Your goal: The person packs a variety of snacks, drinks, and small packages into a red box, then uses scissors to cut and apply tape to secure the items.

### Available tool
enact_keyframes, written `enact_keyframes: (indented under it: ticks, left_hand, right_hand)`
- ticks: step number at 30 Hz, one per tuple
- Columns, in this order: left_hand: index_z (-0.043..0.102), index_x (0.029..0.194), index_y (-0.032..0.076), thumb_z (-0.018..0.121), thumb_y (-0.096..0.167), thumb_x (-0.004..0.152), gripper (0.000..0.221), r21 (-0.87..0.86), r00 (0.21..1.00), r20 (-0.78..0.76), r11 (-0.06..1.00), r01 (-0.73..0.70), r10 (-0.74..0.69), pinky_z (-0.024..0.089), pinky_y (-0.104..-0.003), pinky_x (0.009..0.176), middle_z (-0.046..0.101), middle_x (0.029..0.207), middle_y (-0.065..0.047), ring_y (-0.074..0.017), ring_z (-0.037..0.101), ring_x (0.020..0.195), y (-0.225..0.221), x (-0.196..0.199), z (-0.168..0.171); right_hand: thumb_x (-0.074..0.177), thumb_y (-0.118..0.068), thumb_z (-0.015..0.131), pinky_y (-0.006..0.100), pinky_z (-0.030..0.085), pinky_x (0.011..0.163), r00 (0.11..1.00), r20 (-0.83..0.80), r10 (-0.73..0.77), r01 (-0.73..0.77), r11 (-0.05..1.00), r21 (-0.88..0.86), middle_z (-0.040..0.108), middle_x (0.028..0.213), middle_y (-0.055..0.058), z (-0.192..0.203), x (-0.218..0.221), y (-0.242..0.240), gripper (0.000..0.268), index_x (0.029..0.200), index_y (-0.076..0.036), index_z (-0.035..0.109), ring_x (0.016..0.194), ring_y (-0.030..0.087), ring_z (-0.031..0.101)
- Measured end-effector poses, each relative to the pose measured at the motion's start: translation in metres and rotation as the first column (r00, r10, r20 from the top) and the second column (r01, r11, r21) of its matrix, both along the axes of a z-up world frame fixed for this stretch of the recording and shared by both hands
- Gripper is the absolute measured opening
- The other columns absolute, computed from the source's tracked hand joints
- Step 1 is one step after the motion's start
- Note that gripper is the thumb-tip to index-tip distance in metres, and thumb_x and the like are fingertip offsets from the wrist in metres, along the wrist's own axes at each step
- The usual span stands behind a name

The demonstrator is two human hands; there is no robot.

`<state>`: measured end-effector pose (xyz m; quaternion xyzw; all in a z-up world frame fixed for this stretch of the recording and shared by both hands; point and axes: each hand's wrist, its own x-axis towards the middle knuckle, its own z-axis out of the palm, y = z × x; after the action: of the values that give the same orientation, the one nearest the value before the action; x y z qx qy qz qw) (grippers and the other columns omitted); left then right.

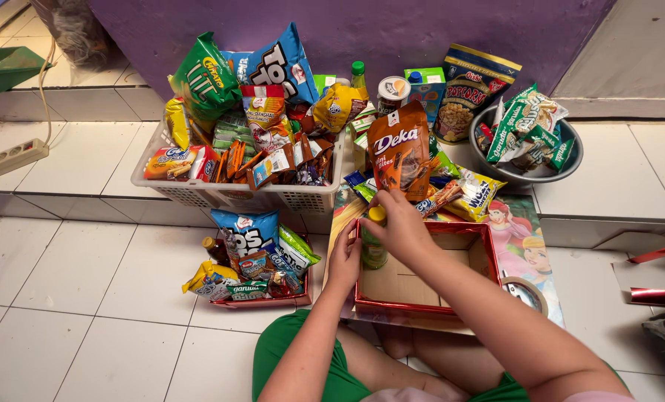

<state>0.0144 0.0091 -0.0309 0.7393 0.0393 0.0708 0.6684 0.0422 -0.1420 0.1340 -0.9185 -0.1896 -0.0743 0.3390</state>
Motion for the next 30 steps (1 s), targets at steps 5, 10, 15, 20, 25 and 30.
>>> enact_keyframes:
  ticks: [5, 10, 15, 20, 25, 30]
  left_hand:
    - [0.032, 0.162, 0.022, 0.053, 0.022, 0.099, 0.067, 0.054, 0.999, 0.011, 0.998, 0.044, -0.045, 0.044, -0.057, 0.113, 0.036, 0.16, -0.016, -0.0438, 0.043, 0.141, -0.004, -0.014, 0.037]
    - [0.028, 0.163, 0.025, 0.076, 0.034, 0.075, 0.1, 0.331, 0.986, -0.052, 0.929, 0.168, -0.16, 0.028, -0.059, 0.124, 0.023, 0.169, -0.008, -0.0442, 0.026, 0.152, -0.002, -0.024, 0.096]
    - [0.04, 0.156, 0.017, 0.08, 0.044, 0.075, 0.095, 0.427, 0.976, -0.134, 0.879, 0.211, -0.169, 0.027, -0.05, 0.127, 0.031, 0.166, -0.005, -0.036, 0.031, 0.152, -0.001, -0.021, 0.103]
    - [0.027, 0.162, 0.022, 0.08, 0.045, 0.076, 0.104, 0.409, 0.976, -0.121, 0.887, 0.216, -0.182, 0.026, -0.053, 0.126, 0.03, 0.165, -0.01, -0.0383, 0.029, 0.152, -0.003, -0.028, 0.112]
    - [0.023, 0.164, 0.023, 0.08, 0.045, 0.078, 0.105, 0.375, 0.981, -0.055, 0.907, 0.191, -0.184, 0.025, -0.055, 0.125, 0.03, 0.163, -0.017, -0.0416, 0.029, 0.151, -0.001, -0.028, 0.113]
    - [0.026, 0.162, 0.015, 0.068, 0.047, 0.083, 0.095, 0.305, 0.947, 0.182, 0.93, 0.203, -0.266, 0.024, -0.053, 0.124, 0.033, 0.165, -0.014, -0.0402, 0.03, 0.151, 0.008, -0.026, 0.107]
  right_hand:
    - [0.088, -0.028, 0.079, 0.045, 0.059, 0.072, 0.998, 0.06, -0.002, 0.002, 1.0, 0.001, 0.059, 0.1, 0.011, -0.008, -0.008, 0.003, 0.031, 0.11, -0.016, 0.061, 0.08, 0.037, 0.071]
    - [0.087, -0.033, 0.079, 0.048, 0.058, 0.071, 0.997, 0.009, 0.072, -0.072, 0.997, 0.032, 0.058, 0.1, 0.01, 0.006, -0.013, -0.008, 0.04, 0.119, -0.017, 0.06, 0.076, 0.037, 0.07]
    - [0.098, -0.042, 0.071, 0.041, 0.056, 0.067, 0.997, -0.06, -0.058, 0.069, 0.975, 0.211, 0.068, 0.104, 0.013, -0.012, 0.04, -0.048, 0.038, 0.125, -0.016, 0.068, 0.071, 0.028, 0.07]
    - [0.09, -0.038, 0.077, 0.046, 0.054, 0.081, 0.975, -0.082, -0.204, 0.213, 0.971, 0.105, 0.068, 0.111, 0.012, -0.011, 0.088, -0.078, 0.04, 0.123, -0.017, 0.07, 0.091, 0.034, 0.069]
    - [0.09, -0.038, 0.075, 0.05, 0.051, 0.098, 0.958, -0.104, -0.267, 0.264, 0.964, -0.038, 0.062, 0.122, 0.011, -0.002, 0.114, -0.071, 0.041, 0.125, -0.019, 0.067, 0.116, 0.041, 0.065]
    - [0.086, -0.043, 0.077, 0.059, 0.052, 0.101, 0.945, -0.049, -0.323, 0.307, 0.929, -0.206, 0.049, 0.133, 0.018, -0.01, 0.124, -0.057, 0.068, 0.14, -0.013, 0.048, 0.124, 0.048, 0.056]
